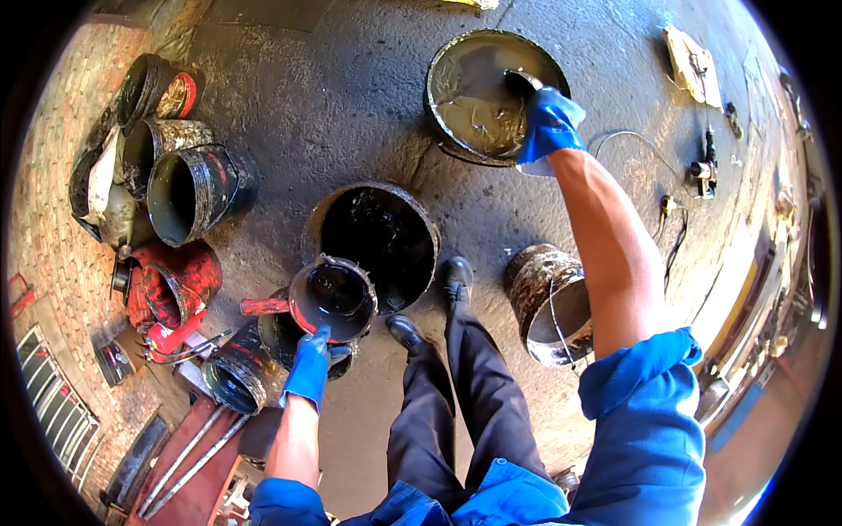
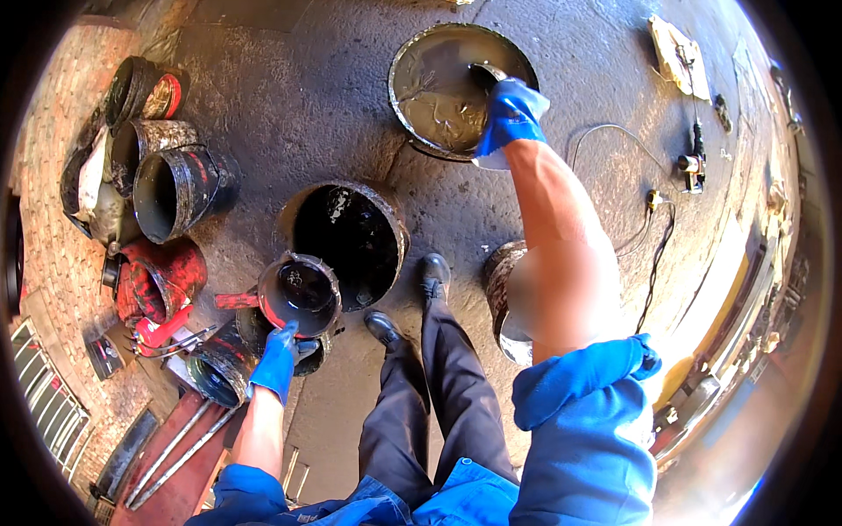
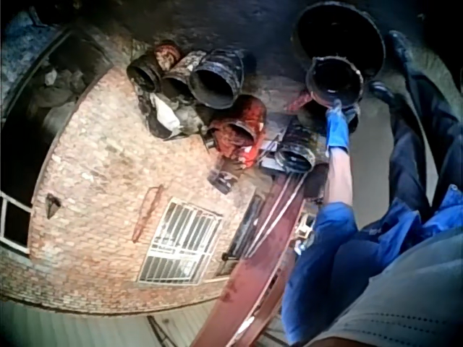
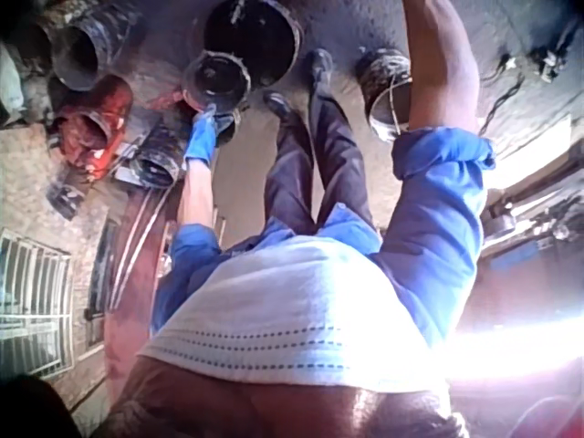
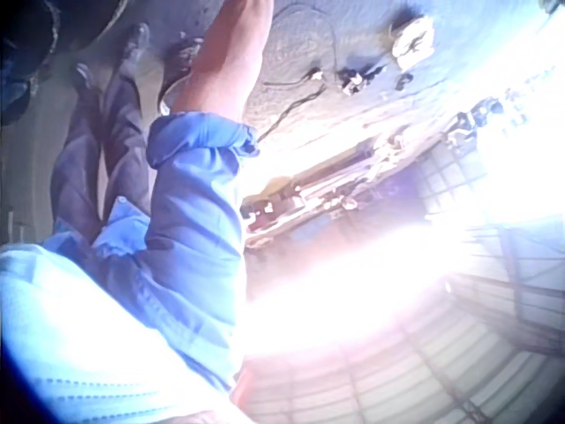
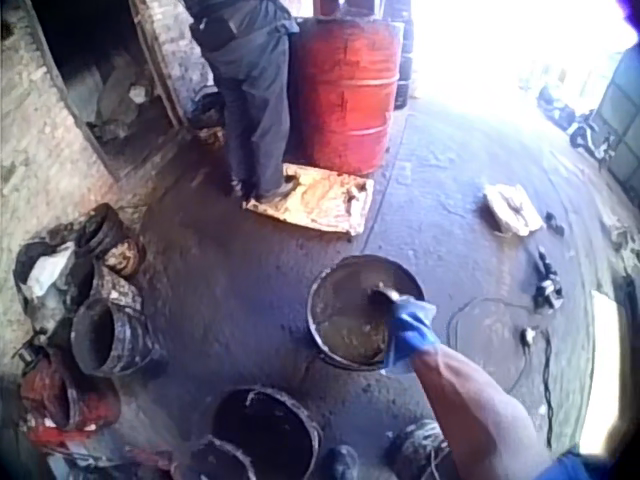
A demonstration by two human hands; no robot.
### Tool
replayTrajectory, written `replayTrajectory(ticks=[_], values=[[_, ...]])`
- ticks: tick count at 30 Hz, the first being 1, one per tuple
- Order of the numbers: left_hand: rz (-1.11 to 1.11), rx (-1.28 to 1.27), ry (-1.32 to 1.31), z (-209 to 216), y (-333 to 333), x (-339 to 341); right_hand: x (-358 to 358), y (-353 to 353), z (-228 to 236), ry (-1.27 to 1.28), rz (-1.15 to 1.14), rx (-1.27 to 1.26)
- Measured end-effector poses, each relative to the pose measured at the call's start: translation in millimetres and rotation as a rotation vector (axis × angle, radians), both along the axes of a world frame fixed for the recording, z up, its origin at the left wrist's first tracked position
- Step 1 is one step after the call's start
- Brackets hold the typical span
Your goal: The person scoops a dark liquid from a bucket using a small red container and pours it into another bucket. They repeat this process multiple times, transferring the liquid between different buckets on the floor.
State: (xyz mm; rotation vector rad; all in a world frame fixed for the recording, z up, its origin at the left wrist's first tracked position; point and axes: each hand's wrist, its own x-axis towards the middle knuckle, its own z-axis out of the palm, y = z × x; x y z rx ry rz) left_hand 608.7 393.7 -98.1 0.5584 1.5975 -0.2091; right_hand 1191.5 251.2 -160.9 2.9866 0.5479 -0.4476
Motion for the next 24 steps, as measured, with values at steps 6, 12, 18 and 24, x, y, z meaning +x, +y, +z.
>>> replayTrajectory(ticks=[6, 12, 18, 24], values=[[0.116, -0.026, 0.087, -13.8, -8.3, -9.7, -9.8, -6.0, -3.9, 0.463, -0.077, 0.19], [0.12, 0.046, 0.052, -5.5, -15.8, -3.9, 1.5, -22.5, 5.6, 0.568, -0.176, 0.227], [0.09, 0.028, 0.053, 6.5, -15.3, 13.0, 10.4, -43.7, -1.9, 0.638, -0.142, 0.397], [0.078, -0.018, -0.036, 12.7, -8.2, 14.5, 12.4, -51.2, -29.3, 0.814, -0.34, 0.683]])
